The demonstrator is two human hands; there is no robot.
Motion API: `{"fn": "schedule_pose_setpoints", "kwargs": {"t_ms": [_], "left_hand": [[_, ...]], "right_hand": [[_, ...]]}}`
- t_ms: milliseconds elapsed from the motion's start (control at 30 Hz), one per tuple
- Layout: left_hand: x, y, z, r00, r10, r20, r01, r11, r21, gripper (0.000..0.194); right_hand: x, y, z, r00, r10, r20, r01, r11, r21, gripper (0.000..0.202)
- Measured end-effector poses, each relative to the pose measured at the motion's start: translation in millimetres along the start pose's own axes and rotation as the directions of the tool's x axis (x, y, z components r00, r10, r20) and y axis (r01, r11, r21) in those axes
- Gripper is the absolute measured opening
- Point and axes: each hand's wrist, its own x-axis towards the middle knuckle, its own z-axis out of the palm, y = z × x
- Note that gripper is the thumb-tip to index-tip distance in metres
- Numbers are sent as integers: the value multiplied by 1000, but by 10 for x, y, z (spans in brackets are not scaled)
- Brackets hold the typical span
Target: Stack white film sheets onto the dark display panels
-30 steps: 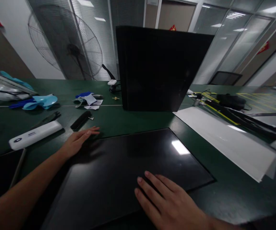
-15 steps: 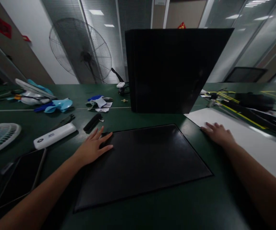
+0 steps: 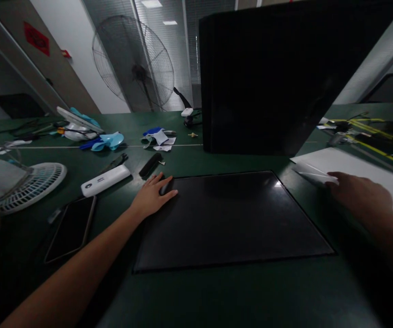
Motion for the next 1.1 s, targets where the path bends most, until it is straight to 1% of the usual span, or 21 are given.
{"fn": "schedule_pose_setpoints", "kwargs": {"t_ms": [67,133,200,267,300,367,433,467,500,533,567,600,667,733,767,800,867,967,1000,1033,1100], "left_hand": [[36,-39,29,999,-32,-27,32,999,-2,78],[67,-73,53,998,-53,-44,53,999,-8,79],[84,-89,63,997,-58,-55,57,998,-16,78],[84,-90,57,997,-49,-64,48,999,-19,73],[79,-87,49,997,-38,-67,37,999,-20,70],[64,-84,28,998,-4,-64,1,999,-34,68],[49,-91,7,997,50,-51,-53,996,-71,72],[43,-97,-1,996,73,-47,-77,993,-94,75],[39,-106,-6,995,91,-44,-96,988,-117,77],[35,-114,-7,994,103,-42,-108,985,-137,79],[32,-122,-4,993,107,-43,-113,982,-150,81],[30,-130,1,994,104,-43,-110,982,-156,83],[26,-143,17,996,84,-37,-89,984,-155,90],[23,-157,28,998,60,-27,-63,986,-154,96],[21,-165,30,998,54,-25,-57,986,-160,95],[19,-172,28,998,55,-27,-59,984,-168,91],[19,-186,14,996,81,-33,-86,979,-185,82],[29,-194,-10,992,127,3,-125,977,-175,71],[35,-193,-15,991,132,21,-127,979,-161,69],[43,-191,-16,991,130,34,-124,982,-145,69],[59,-188,-10,993,113,43,-107,986,-127,72]], "right_hand": [[-90,-153,-155,998,-56,11,56,998,1,62],[-239,-424,-313,984,-169,58,167,985,35,59],[-486,-832,-453,946,-305,110,296,950,95,55],[-835,-1342,-568,883,-450,129,427,887,176,50],[-1031,-1609,-619,816,-562,134,523,817,242,49],[-1406,-2098,-715,644,-744,177,674,661,330,47],[-1682,-2444,-808,495,-844,207,741,534,407,52],[-1764,-2541,-846,434,-876,213,751,482,452,57],[-1806,-2585,-875,390,-896,210,747,442,498,62],[-1808,-2578,-886,372,-907,198,734,418,536,64],[-1771,-2526,-875,383,-906,179,718,414,559,64],[-1701,-2440,-838,421,-894,152,708,429,561,60],[-1489,-2207,-684,567,-821,72,703,527,477,53],[-1251,-1966,-462,719,-694,-10,661,680,318,57],[-1149,-1867,-352,772,-635,-22,620,745,246,63],[-1069,-1792,-257,804,-595,-15,585,786,197,68],[-980,-1723,-140,822,-569,30,558,814,163,74],[-939,-1726,-157,784,-618,63,596,777,204,70],[-909,-1705,-197,787,-614,59,591,778,216,68],[-857,-1649,-240,805,-590,52,567,793,223,66],[-675,-1401,-312,884,-467,5,457,865,207,66]]}}
